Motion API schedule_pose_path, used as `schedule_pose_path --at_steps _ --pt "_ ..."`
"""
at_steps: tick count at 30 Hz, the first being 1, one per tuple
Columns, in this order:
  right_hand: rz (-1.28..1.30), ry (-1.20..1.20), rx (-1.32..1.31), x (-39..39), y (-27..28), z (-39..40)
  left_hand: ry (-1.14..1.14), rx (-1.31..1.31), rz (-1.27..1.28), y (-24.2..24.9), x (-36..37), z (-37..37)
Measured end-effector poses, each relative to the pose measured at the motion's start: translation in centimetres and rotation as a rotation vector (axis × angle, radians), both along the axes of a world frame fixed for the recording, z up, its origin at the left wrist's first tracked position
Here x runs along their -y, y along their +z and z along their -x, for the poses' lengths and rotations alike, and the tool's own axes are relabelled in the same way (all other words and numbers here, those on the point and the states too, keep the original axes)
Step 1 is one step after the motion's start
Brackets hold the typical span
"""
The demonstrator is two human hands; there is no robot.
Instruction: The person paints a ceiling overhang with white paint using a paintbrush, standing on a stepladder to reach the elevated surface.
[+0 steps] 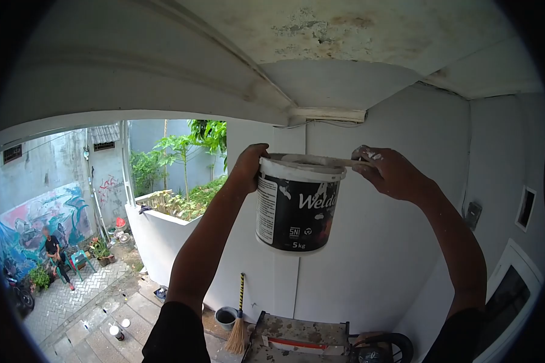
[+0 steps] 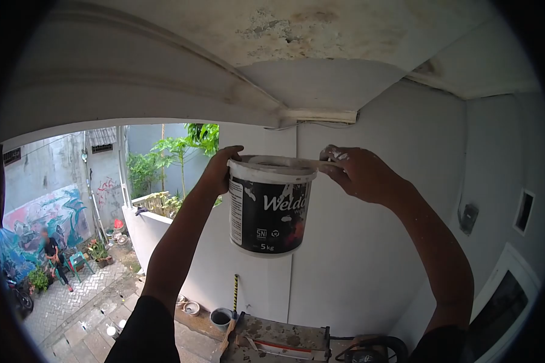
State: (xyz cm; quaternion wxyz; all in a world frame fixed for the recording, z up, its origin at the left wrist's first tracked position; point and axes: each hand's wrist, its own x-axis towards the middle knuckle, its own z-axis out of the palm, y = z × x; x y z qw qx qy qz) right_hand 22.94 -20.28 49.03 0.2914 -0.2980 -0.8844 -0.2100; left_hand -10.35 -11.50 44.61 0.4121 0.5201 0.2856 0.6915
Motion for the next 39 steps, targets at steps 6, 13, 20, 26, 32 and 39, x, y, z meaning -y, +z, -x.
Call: schedule_pose_path --at_steps 6,13,20,26,32,39 --pt "-0.153 -0.001 -0.095 -2.6 4.9 3.3 -0.165 0.014 -0.089 7.2 -4.1 4.8" --pt "-0.305 0.111 -0.189 -6.6 8.8 5.5 -0.177 0.067 -0.079 12.6 -5.9 5.8" --pt "-0.285 0.073 -0.276 -8.8 13.0 7.8 -0.057 0.044 -0.076 15.0 -7.5 7.0" --pt "-0.382 0.179 -0.278 -13.9 13.5 9.5 0.052 0.030 -0.017 14.5 -6.2 6.6" --pt "-0.435 0.219 -0.345 -15.0 13.9 11.3 0.057 0.038 -0.037 14.1 -5.2 6.4" --pt "-0.436 0.318 -0.538 -15.2 11.3 11.2 0.066 0.079 -0.021 13.5 -3.5 5.8"
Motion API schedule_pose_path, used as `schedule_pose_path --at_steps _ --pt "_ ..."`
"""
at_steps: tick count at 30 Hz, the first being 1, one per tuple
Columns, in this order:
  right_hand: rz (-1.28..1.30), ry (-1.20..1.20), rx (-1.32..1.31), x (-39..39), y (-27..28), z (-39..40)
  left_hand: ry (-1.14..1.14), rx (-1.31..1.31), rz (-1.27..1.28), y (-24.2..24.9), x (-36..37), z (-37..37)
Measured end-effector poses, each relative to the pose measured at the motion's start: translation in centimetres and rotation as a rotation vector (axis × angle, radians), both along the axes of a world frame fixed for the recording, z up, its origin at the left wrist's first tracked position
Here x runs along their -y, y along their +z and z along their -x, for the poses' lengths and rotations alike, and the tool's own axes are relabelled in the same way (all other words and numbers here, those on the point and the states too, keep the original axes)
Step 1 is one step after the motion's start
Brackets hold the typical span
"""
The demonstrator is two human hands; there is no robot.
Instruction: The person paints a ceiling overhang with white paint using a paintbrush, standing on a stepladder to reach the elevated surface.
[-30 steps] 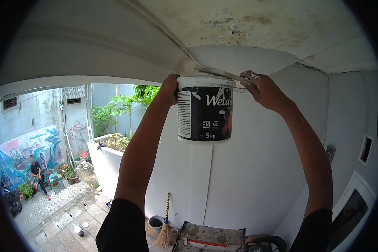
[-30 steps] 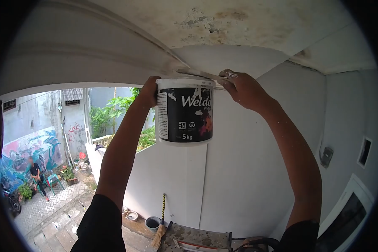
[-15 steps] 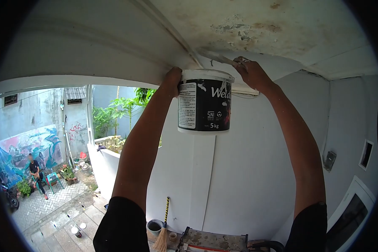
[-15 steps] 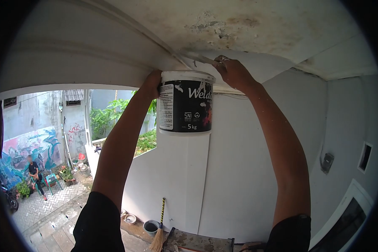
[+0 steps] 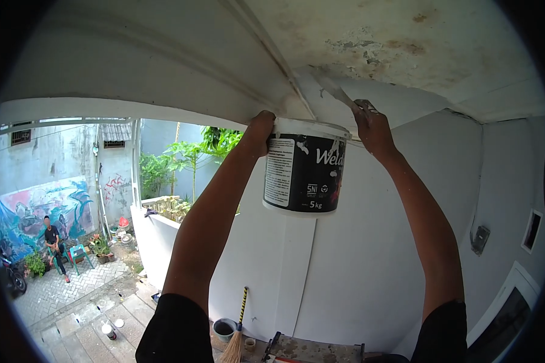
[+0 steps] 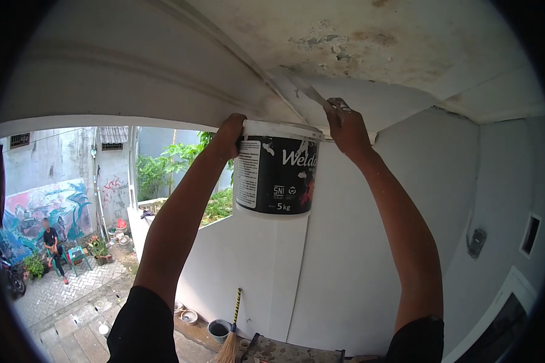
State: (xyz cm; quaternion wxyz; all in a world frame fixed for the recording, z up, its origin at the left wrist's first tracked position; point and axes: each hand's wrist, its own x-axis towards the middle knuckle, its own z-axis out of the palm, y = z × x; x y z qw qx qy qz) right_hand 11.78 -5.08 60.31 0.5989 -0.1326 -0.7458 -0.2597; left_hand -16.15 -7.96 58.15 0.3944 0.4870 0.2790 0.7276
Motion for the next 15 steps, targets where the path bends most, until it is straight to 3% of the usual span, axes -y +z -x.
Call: schedule_pose_path --at_steps 8,15 --pt "0.003 -0.072 0.039 -3.4 5.2 3.4 -0.093 -0.015 -0.025 -0.2 -3.0 1.2" --pt "0.178 -0.080 -0.016 -3.8 4.0 2.9 -0.085 -0.052 -0.010 -0.2 -3.4 0.9"
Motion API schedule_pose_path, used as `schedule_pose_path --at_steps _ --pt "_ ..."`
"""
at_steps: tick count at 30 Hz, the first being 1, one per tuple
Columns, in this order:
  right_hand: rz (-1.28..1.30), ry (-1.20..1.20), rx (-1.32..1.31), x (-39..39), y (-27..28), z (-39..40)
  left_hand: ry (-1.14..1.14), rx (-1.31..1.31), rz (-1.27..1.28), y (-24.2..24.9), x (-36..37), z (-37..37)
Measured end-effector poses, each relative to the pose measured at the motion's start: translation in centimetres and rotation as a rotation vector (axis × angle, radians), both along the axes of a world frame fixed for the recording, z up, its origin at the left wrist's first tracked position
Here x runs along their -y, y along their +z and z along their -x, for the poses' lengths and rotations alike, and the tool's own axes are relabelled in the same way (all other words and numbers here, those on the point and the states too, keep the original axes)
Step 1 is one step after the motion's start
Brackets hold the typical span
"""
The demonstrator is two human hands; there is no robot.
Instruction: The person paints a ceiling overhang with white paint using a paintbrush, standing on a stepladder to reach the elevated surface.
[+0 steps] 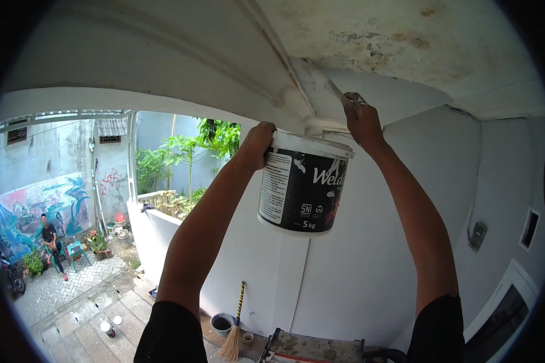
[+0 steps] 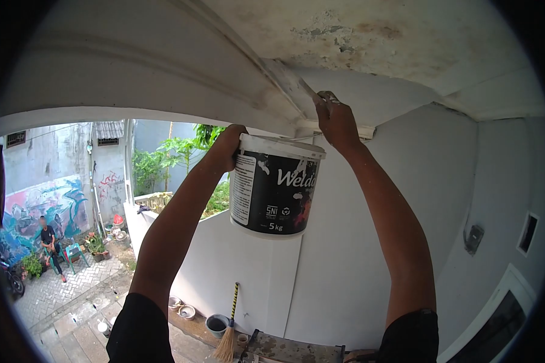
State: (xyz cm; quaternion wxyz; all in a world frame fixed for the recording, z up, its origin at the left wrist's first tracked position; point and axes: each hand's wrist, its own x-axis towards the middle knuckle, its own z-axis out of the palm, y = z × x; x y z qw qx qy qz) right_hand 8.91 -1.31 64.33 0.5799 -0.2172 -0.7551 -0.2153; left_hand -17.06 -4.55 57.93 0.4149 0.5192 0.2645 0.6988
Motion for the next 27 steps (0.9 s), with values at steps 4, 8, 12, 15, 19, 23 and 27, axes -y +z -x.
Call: schedule_pose_path --at_steps 4,8,12,15,19,23,27 --pt "-0.137 0.023 0.021 -0.6 0.0 0.2 -0.014 -0.012 0.032 -0.1 0.5 -0.2" --pt "-0.154 0.017 0.032 -0.1 -0.1 0.7 0.048 0.028 0.026 -0.3 1.9 -0.7" --pt "-0.205 0.000 0.021 -1.5 -0.2 1.5 0.042 0.039 0.007 -0.4 2.2 -0.8" --pt "-0.101 0.019 0.008 -1.8 -0.1 1.3 0.059 0.021 0.010 -0.2 2.1 -0.6" --pt "-0.255 0.024 -0.006 -3.3 0.4 0.2 0.091 0.043 0.001 -0.4 1.9 -0.7" --pt "-0.022 -0.003 -0.206 -1.8 -1.4 -3.5 0.065 0.014 0.012 -0.7 0.3 0.4" --pt "-0.148 0.155 -0.355 -2.3 -4.9 -4.5 0.036 -0.005 0.047 -0.7 0.3 0.5"
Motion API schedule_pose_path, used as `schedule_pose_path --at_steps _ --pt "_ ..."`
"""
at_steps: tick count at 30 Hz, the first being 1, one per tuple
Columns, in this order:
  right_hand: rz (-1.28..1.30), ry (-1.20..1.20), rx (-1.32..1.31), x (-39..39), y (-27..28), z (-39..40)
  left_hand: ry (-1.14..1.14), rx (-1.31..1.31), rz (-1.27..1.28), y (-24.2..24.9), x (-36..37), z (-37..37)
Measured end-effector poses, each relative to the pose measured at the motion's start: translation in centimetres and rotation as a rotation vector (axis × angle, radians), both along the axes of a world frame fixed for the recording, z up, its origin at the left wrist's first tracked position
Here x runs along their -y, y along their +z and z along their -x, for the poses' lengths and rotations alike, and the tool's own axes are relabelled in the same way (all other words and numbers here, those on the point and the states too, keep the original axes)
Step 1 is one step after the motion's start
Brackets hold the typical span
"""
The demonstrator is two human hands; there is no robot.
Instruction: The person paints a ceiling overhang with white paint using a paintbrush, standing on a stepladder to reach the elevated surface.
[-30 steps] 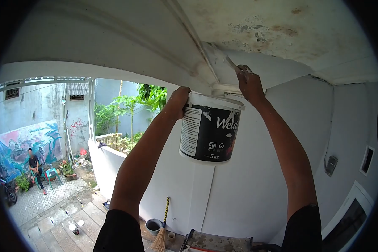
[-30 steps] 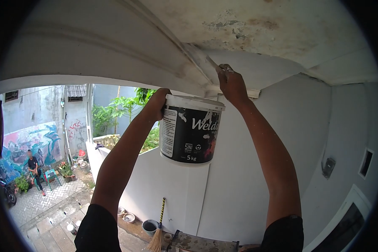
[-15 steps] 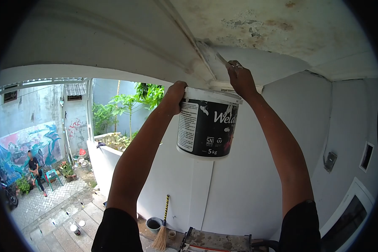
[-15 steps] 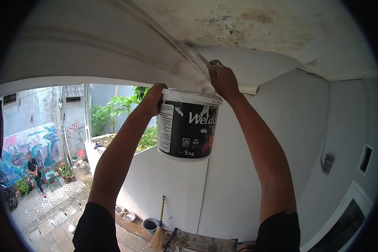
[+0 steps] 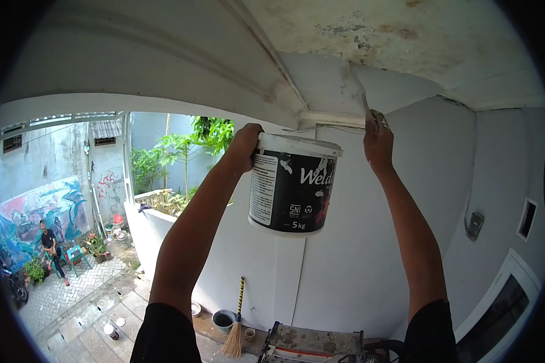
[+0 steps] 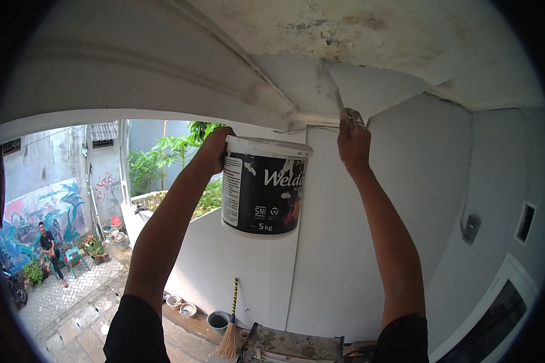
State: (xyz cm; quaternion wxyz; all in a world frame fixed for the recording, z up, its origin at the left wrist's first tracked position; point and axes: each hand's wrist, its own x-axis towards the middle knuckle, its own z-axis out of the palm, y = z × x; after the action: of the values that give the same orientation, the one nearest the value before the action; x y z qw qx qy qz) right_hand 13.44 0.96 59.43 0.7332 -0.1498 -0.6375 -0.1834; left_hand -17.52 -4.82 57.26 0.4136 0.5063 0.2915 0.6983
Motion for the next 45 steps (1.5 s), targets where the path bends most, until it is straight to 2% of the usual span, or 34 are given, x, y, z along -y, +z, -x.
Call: schedule_pose_path --at_steps 2,4,7,9,14,16,18,20,21,23,25,26,31,34,36,37,40,42,44,45 --pt "0.091 0.016 0.071 1.0 0.4 0.9 0.002 0.012 0.000 0.2 0.4 -0.3" --pt "-0.099 -0.091 0.276 1.1 1.9 3.2 0.002 0.016 0.000 0.1 0.3 -0.5" --pt "0.006 -0.128 0.287 2.6 6.2 6.0 -0.042 0.013 -0.058 -0.2 0.7 -0.4" --pt "-0.125 -0.241 0.230 2.5 7.7 6.1 -0.053 0.029 -0.045 -0.3 1.0 -0.7" --pt "-0.180 -0.229 -0.048 0.7 5.9 -1.2 -0.017 0.057 0.016 -0.5 0.7 -0.9" --pt "0.114 -0.163 -0.163 1.0 5.2 -4.2 -0.018 0.032 0.018 -0.5 -0.1 -0.4" --pt "0.154 -0.120 -0.205 0.2 2.8 -4.8 -0.034 0.033 0.056 -2.0 0.2 -1.1" --pt "-0.006 -0.163 -0.115 -0.1 0.9 -4.1 -0.022 0.067 0.087 -3.8 1.8 -2.3" --pt "0.100 -0.138 -0.039 2.8 0.7 -2.5 -0.014 0.076 0.083 -4.8 1.6 -2.6" --pt "0.086 -0.213 0.125 2.8 2.8 0.1 -0.054 0.086 0.124 -5.6 0.6 -2.8" --pt "-0.137 -0.230 0.210 1.6 5.4 2.4 -0.035 0.092 0.142 -6.8 1.4 -3.6" --pt "-0.138 -0.234 0.210 1.8 7.0 2.3 -0.040 0.092 0.140 -7.2 1.8 -4.1" --pt "-0.131 -0.357 0.095 4.2 9.2 -2.4 -0.095 0.144 0.137 -10.3 3.3 -4.8" --pt "-0.078 -0.325 -0.041 3.2 8.4 -6.8 -0.104 0.164 0.161 -10.3 2.7 -4.9" --pt "-0.041 -0.358 -0.239 1.8 7.7 -8.4 -0.087 0.158 0.160 -10.6 2.7 -4.9" --pt "-0.036 -0.362 -0.237 1.2 7.1 -8.4 -0.106 0.162 0.180 -10.6 2.8 -4.9" --pt "0.014 -0.289 -0.379 -0.2 7.5 -5.4 -0.118 0.180 0.157 -10.8 2.1 -4.8" --pt "0.085 -0.016 -0.485 -1.6 9.1 -1.0 -0.118 0.189 0.147 -11.3 1.3 -4.5" --pt "0.142 0.091 -0.451 0.6 11.9 4.5 -0.073 0.101 0.053 -12.0 0.0 -3.7" --pt "0.134 0.135 -0.433 -0.6 13.1 6.8 -0.132 0.182 0.107 -11.1 1.5 -4.1"
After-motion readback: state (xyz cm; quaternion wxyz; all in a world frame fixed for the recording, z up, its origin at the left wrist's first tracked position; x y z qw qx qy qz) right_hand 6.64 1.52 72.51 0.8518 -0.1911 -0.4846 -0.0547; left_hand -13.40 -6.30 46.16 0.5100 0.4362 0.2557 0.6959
